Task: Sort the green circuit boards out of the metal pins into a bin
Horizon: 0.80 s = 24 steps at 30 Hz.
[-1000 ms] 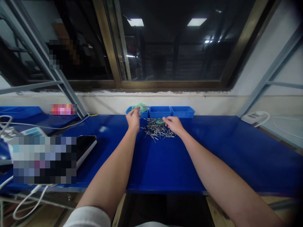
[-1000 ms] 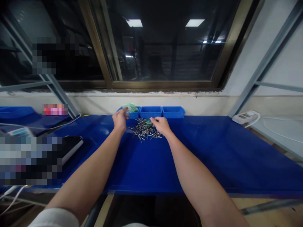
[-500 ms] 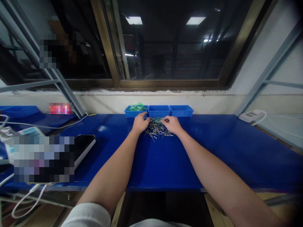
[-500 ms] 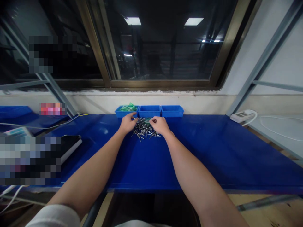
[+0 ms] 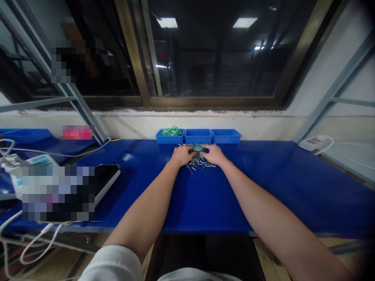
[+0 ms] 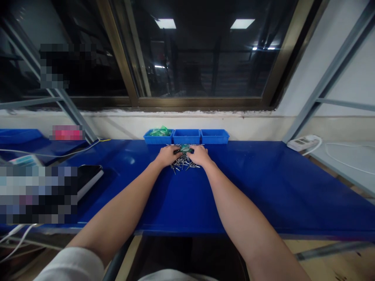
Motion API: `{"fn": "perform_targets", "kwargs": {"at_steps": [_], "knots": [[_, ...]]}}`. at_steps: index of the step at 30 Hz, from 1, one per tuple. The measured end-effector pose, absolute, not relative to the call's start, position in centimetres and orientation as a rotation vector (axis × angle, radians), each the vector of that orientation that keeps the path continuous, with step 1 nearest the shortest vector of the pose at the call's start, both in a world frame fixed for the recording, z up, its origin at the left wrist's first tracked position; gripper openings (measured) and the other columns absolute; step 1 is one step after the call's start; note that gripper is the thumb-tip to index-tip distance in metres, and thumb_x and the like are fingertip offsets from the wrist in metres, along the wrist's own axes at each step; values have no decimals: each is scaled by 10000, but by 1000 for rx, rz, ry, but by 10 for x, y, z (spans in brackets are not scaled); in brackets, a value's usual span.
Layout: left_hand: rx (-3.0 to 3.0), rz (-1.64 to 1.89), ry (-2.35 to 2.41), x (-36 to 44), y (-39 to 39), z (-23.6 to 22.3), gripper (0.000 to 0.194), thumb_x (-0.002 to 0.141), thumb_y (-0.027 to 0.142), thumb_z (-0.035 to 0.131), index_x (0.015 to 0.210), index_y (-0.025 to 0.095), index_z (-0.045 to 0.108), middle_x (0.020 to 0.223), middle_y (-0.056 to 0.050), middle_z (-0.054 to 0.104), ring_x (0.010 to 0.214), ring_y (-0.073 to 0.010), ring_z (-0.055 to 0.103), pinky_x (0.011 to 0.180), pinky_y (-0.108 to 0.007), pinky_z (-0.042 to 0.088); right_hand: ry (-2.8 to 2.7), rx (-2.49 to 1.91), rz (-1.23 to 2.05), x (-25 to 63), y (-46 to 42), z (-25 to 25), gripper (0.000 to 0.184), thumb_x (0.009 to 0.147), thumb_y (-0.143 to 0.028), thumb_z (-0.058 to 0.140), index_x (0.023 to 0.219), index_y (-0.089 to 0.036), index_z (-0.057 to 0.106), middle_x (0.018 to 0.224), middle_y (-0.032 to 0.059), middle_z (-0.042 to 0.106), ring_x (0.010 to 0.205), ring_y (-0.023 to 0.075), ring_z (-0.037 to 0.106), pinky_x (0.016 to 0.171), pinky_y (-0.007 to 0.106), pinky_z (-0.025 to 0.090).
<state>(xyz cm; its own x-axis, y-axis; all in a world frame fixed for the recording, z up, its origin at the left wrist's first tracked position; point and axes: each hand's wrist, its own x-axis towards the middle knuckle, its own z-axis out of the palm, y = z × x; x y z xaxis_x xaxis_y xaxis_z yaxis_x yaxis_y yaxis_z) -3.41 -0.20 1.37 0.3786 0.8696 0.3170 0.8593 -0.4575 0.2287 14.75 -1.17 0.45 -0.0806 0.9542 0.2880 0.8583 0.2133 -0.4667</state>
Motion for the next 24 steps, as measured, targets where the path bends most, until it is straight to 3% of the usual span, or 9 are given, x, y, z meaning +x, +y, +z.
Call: {"fn": "perform_targets", "kwargs": {"at_steps": [5, 12, 20, 24], "knots": [[2553, 788, 1600, -32, 1, 11, 269, 755, 374, 576, 957, 244, 696, 1103, -68, 647, 1022, -267, 570, 866, -361, 425, -1970, -1634, 245, 147, -12, 3, 421, 736, -433, 573, 1105, -239, 627, 1129, 96, 623, 1104, 292, 502, 926, 440, 359], [2595, 874, 1568, -32, 5, 7, 166, 747, 305, 598, 840, 263, 729, 1105, -36, 647, 1004, -235, 575, 882, -330, 418, -1967, -1609, 250, 147, -10, 1, 432, 730, -433, 585, 1116, -244, 622, 1129, 90, 623, 1117, 282, 491, 940, 437, 343], [2603, 1016, 1533, -31, -4, 15, 187, 812, 261, 527, 836, 226, 709, 1115, -57, 633, 1043, -241, 529, 911, -378, 352, -2005, -1566, 273, 145, -18, 7, 487, 705, -490, 601, 1123, -240, 615, 1165, 83, 604, 1128, 291, 472, 934, 433, 344], [2594, 1125, 1529, -30, -6, 18, 208, 838, 258, 486, 859, 202, 685, 1048, -71, 646, 994, -235, 536, 885, -370, 353, -1993, -1459, 266, 144, -18, 8, 372, 728, -405, 608, 1068, -259, 639, 1125, 62, 623, 1089, 258, 486, 932, 407, 337]]}}
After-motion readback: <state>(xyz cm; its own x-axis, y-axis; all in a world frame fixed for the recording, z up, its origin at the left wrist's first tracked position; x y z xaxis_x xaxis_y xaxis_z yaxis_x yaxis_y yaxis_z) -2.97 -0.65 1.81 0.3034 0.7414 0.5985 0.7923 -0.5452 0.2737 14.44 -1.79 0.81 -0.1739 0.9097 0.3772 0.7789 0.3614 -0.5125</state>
